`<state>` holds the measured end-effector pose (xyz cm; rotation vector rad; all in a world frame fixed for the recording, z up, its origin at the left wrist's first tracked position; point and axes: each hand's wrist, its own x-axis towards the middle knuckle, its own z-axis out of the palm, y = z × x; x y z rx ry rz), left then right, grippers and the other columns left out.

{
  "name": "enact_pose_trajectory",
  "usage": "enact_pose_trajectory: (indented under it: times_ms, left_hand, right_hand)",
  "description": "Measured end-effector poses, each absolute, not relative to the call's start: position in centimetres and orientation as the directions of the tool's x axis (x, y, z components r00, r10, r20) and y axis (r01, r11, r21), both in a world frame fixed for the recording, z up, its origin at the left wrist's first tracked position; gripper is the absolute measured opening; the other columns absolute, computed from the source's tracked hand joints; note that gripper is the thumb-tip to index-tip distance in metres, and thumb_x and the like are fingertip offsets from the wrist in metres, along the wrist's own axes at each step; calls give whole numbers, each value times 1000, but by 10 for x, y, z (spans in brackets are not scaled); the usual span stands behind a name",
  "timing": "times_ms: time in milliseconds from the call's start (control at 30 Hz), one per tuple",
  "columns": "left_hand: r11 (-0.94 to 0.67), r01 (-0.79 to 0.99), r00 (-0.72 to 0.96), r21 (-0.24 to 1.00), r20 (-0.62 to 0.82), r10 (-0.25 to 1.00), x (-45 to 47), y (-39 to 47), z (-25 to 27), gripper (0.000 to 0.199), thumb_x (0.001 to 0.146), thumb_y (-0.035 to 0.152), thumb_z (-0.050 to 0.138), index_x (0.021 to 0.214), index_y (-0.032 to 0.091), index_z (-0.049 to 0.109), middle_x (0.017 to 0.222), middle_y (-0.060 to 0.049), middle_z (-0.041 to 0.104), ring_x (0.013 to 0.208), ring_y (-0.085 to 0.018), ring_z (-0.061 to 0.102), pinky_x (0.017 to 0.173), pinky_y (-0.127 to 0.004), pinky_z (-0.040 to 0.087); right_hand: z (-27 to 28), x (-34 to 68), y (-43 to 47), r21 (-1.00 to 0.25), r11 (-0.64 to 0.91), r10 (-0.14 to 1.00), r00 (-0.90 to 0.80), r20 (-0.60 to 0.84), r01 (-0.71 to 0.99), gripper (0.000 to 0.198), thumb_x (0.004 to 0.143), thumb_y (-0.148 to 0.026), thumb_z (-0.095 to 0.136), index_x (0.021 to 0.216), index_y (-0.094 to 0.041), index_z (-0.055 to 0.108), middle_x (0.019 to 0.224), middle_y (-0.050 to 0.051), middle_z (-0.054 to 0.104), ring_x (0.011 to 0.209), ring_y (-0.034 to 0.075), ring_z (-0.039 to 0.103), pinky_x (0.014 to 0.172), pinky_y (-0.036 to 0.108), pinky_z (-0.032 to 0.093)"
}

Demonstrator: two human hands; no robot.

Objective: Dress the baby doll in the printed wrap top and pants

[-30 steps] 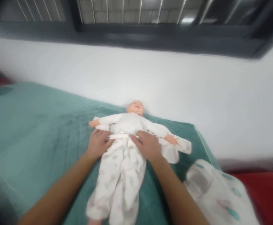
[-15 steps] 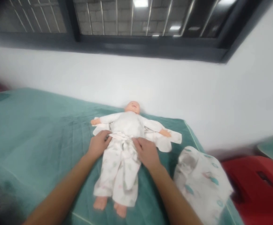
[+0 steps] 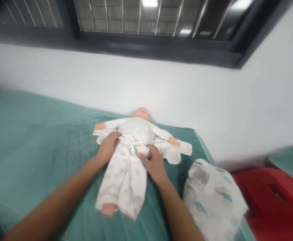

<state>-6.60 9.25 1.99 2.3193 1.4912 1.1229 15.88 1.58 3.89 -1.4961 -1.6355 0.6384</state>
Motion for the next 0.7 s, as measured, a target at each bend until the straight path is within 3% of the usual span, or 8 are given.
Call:
enact_pose_trajectory:
  times_ms: [167, 333, 500, 600, 700]
  left_hand:
    - [-412, 749, 181, 519, 438, 881, -56, 116, 21, 23, 94, 21, 43, 111, 19, 59, 109, -11, 65, 105, -25, 61, 81, -35, 49]
    - [-410, 754, 157, 513, 466, 871, -63, 98, 15, 25, 93, 23, 44, 112, 19, 61, 108, -10, 68, 101, -24, 63, 84, -37, 49]
    - [-456, 744, 158, 489, 534, 831, -70, 48, 13, 20, 87, 22, 48, 100, 21, 63, 95, -5, 71, 86, -21, 66, 76, -32, 49]
    - [-509, 709, 172, 489, 580, 796, -73, 21, 12, 15, 85, 22, 50, 91, 20, 63, 81, -3, 69, 76, -19, 65, 69, -30, 47]
    - [-514, 669, 179, 537, 555, 813, -76, 10, 11, 13, 85, 23, 51, 91, 21, 62, 79, -1, 68, 72, -18, 63, 68, -29, 47]
  right_hand:
    - [32, 162, 24, -840, 146, 980, 39, 194, 522, 58, 71, -51, 76, 113, -23, 49, 110, 4, 59, 104, 24, 57, 90, 37, 47]
    - [28, 162, 30, -719, 287, 928, 4, 374, 634, 36, 75, -47, 75, 94, -22, 57, 103, 4, 57, 101, 24, 54, 92, 40, 44]
    - [29, 160, 25, -563, 431, 832, -69, 550, 705, 18, 78, -30, 70, 72, -22, 55, 94, 4, 60, 95, 23, 52, 86, 39, 42]
    - [33, 158, 17, -552, 516, 791, -117, 601, 655, 13, 78, -17, 61, 69, -22, 53, 88, 3, 62, 90, 21, 55, 80, 35, 42]
    - [35, 157, 9, -603, 467, 834, -95, 544, 646, 10, 76, -17, 59, 69, -22, 54, 81, 1, 62, 83, 20, 56, 75, 32, 41]
